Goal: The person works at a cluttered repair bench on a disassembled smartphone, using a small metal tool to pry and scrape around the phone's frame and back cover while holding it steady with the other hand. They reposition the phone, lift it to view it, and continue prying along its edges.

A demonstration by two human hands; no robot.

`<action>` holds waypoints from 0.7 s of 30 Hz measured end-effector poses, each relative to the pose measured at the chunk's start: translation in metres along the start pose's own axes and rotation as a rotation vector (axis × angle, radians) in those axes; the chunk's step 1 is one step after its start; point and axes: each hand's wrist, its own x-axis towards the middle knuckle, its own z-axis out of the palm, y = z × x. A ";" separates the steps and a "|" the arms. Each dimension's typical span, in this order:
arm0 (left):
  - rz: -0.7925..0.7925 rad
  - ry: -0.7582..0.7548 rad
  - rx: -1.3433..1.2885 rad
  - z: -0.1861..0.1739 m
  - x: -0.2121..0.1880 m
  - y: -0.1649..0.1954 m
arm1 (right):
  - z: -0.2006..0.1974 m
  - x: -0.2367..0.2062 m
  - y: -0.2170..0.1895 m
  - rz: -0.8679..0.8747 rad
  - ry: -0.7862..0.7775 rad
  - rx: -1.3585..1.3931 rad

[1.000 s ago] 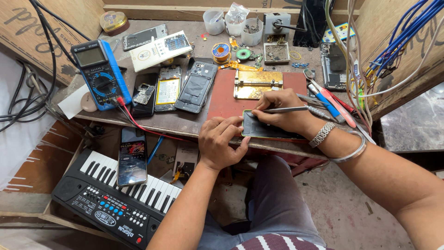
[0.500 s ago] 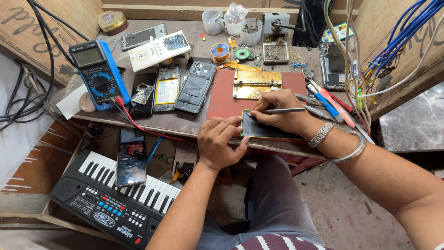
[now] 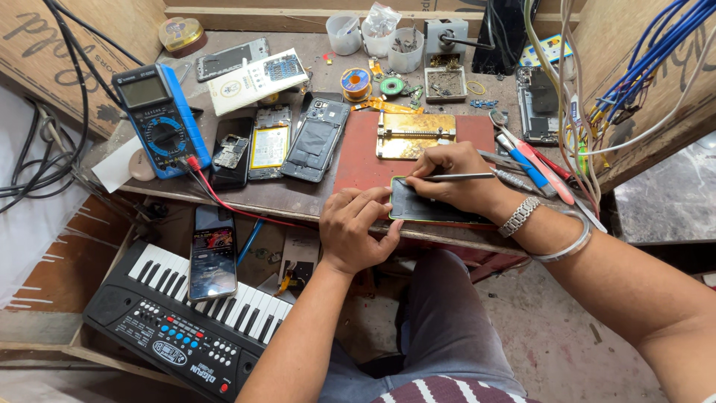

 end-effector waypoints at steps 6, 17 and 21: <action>0.001 0.005 -0.001 0.001 0.001 0.000 | -0.002 0.002 0.000 -0.015 0.000 -0.032; 0.007 0.003 0.004 0.002 0.003 0.006 | -0.004 -0.001 0.000 -0.027 -0.006 -0.032; 0.013 -0.003 -0.005 0.001 0.003 0.007 | -0.005 -0.003 0.000 -0.009 -0.002 -0.007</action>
